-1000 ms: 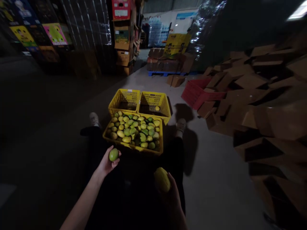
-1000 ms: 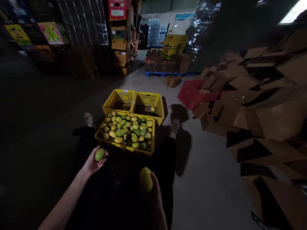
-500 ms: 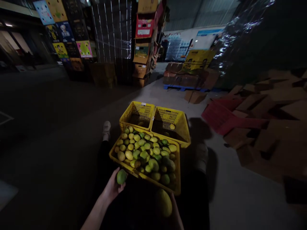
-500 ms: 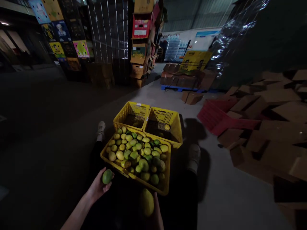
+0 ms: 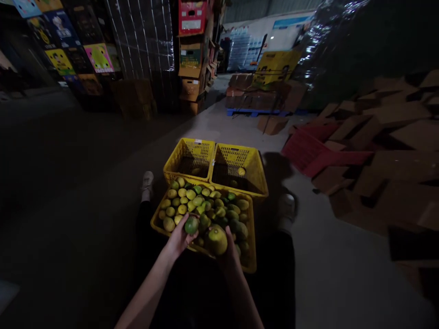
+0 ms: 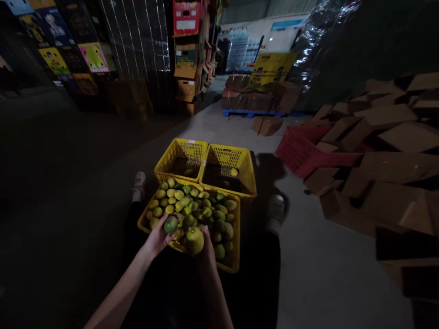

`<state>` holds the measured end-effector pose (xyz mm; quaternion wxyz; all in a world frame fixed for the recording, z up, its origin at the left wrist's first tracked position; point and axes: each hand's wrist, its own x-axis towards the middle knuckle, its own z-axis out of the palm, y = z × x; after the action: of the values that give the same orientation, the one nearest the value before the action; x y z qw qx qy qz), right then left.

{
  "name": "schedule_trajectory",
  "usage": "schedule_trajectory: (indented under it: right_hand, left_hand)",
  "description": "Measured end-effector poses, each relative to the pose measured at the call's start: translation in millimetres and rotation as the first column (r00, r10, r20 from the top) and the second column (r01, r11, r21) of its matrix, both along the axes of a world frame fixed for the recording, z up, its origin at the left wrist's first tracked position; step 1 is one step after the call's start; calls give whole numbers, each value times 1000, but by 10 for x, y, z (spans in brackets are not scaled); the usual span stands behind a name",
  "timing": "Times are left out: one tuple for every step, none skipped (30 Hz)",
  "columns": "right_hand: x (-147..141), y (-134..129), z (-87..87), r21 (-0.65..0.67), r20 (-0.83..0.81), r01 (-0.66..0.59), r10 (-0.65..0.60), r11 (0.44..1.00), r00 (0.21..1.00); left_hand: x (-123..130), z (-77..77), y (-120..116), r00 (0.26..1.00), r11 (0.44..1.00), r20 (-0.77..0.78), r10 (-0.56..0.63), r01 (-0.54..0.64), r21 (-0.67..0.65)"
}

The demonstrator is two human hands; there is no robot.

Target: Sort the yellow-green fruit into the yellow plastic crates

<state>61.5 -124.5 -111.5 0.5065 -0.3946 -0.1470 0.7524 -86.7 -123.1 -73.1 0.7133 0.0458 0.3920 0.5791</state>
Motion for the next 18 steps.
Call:
schedule_trajectory:
  right_hand:
    - [-29, 21, 44, -11, 0, 5, -4, 1000, 1000]
    - [-49, 35, 87, -17, 8, 8, -8, 1000, 1000]
    - [-62, 44, 129, -17, 21, 8, -7, 1000, 1000]
    - [-68, 47, 165, -8, 34, 3, -2, 1000, 999]
    - [-69, 47, 195, 4, 46, -5, 5, 1000, 999]
    - [-68, 45, 217, 12, 55, -17, 17, 1000, 998]
    - [-66, 43, 228, 15, 63, -30, 29, 999, 998]
    - [-64, 42, 230, 14, 70, -44, 43, 999, 997]
    - [-65, 41, 222, 16, 73, -55, 53, 998, 996]
    - [-68, 41, 204, 20, 74, -62, 60, 998, 995]
    - [-73, 42, 179, 27, 71, -65, 63, 998, 996]
    - [-80, 43, 150, 35, 65, -65, 63, 997, 996]
    - [-87, 43, 119, 40, 58, -63, 61, 997, 996]
    - [-93, 44, 91, 44, 49, -62, 59, 997, 997]
    - [-98, 43, 69, 48, 42, -62, 60, 997, 997]
    - [-100, 41, 54, 55, 35, -65, 63, 996, 997]
    - [-100, 38, 50, 64, 29, -70, 69, 995, 997]
    - [-99, 34, 54, 73, 24, -77, 76, 994, 997]
  left_hand:
    - [14, 19, 11, 1000, 1000, -9, -14, 14, 11]
    - [23, 28, 13, 999, 999, -23, -32, 33, 19]
    - [28, 27, 12, 998, 998, -41, -51, 52, 29]
    - [29, 20, 9, 996, 997, -62, -67, 70, 41]
    - [29, 11, 6, 993, 995, -86, -84, 89, 56]
    - [28, 2, 6, 989, 991, -113, -99, 108, 74]
    - [26, -6, 8, 984, 988, -138, -112, 125, 93]
    - [25, -11, 12, 979, 983, -160, -124, 143, 114]
    - [24, -13, 19, 975, 978, -178, -137, 161, 132]
    - [24, -12, 26, 970, 973, -192, -151, 180, 147]
    - [25, -9, 33, 965, 968, -206, -162, 196, 159]
    - [27, -6, 40, 961, 964, -217, -169, 207, 169]
    - [30, -2, 46, 958, 960, -229, -174, 217, 176]
    - [33, 2, 50, 954, 957, -240, -177, 224, 182]
    - [37, 5, 52, 952, 955, -251, -177, 228, 189]
    - [41, 7, 52, 950, 954, -261, -174, 229, 195]
    - [43, 10, 51, 948, 954, -270, -171, 228, 197]
    - [45, 13, 50, 946, 955, -278, -168, 226, 194]
